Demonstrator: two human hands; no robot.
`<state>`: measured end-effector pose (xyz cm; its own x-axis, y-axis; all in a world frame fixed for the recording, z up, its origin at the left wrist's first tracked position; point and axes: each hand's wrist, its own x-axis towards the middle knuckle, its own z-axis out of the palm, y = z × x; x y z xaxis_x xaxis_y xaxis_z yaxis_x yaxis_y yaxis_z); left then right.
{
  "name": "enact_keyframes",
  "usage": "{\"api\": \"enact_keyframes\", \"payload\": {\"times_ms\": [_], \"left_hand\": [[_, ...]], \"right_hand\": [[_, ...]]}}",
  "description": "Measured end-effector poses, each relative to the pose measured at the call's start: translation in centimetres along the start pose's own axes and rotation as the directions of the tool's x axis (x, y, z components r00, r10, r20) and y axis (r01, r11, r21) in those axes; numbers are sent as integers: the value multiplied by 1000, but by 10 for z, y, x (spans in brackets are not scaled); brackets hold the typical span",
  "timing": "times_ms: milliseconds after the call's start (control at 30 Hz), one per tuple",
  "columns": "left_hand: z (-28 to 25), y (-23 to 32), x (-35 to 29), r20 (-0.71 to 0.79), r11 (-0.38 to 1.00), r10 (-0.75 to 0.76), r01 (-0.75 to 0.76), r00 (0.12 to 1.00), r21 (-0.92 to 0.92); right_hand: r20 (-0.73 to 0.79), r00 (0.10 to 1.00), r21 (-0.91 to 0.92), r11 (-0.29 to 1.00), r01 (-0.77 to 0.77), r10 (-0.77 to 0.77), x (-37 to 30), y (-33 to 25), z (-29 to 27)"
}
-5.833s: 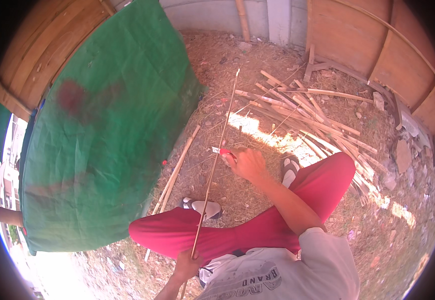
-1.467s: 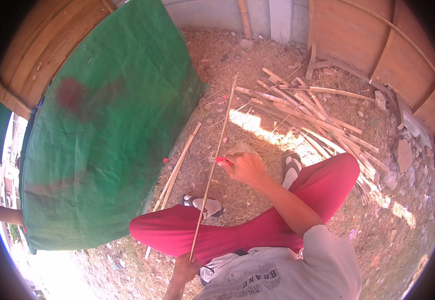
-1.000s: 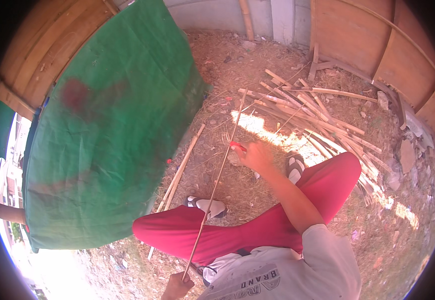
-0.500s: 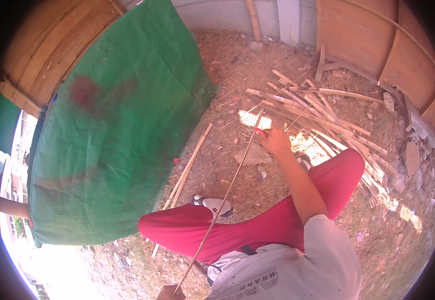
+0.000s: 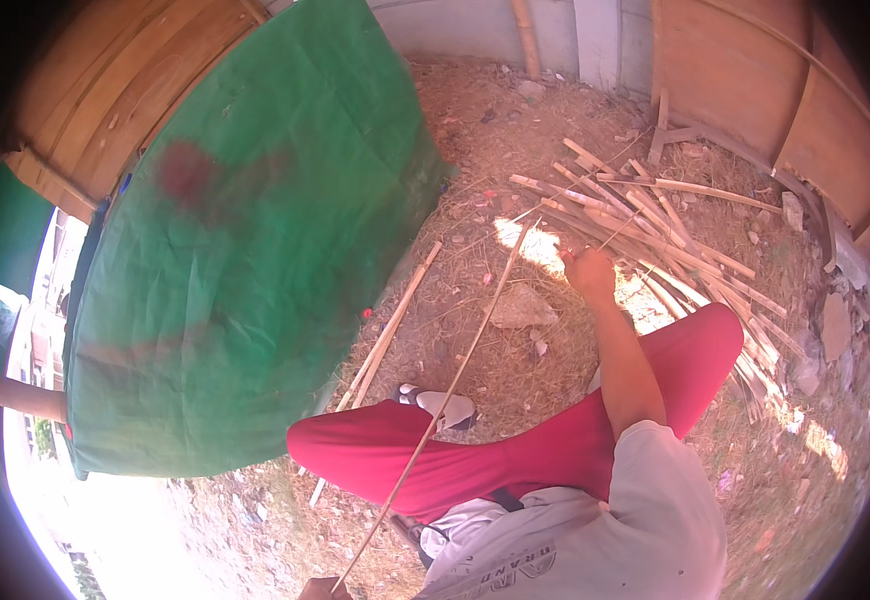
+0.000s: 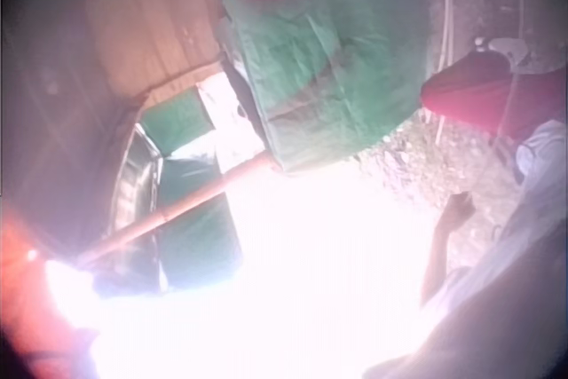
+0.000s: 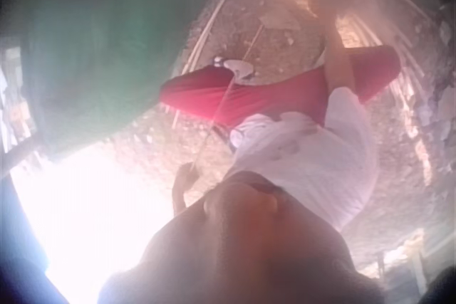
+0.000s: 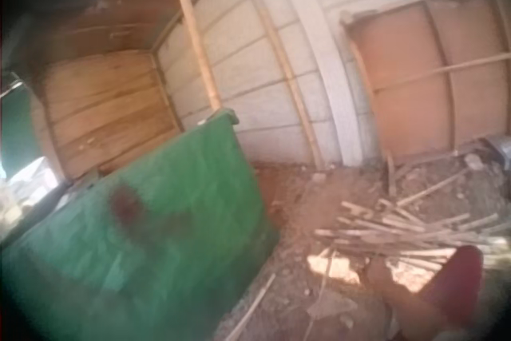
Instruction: The person sits on the ground and uses a red utility knife to shave the surface of a long bamboo stick. They hold the stick with their left hand and scrape along its length with the knife in their right hand, removing thin strips of material.
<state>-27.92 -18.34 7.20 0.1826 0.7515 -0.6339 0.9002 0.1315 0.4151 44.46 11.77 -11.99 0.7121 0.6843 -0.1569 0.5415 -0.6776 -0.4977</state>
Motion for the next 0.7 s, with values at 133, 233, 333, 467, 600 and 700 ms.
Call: {"api": "enact_keyframes", "payload": {"times_ms": [133, 233, 333, 467, 600, 700], "left_hand": [[23, 36, 37, -99, 992, 94, -102, 991, -74], [6, 138, 73, -100, 986, -78, 62, 992, -154], [17, 172, 114, -56, 950, 1, -18, 998, -310], [63, 161, 169, -41, 832, 95, -102, 995, -546], [57, 218, 186, -4, 841, 18, -18, 1000, -541], [67, 221, 198, -69, 843, 41, -72, 997, -533]], "right_hand": [[152, 983, -140, 982, 125, -103, -28, -17, -1], [51, 967, 38, 968, 246, -248, -62, -50, -19], [-107, 927, 354, 858, 373, -359, -108, -89, -47], [-46, 756, 550, 615, 565, -654, -155, -102, -56], [-114, 601, 453, 497, 740, -791, -174, -101, -46], [-23, 598, 396, 541, 742, -802, -179, -103, -44]]}}
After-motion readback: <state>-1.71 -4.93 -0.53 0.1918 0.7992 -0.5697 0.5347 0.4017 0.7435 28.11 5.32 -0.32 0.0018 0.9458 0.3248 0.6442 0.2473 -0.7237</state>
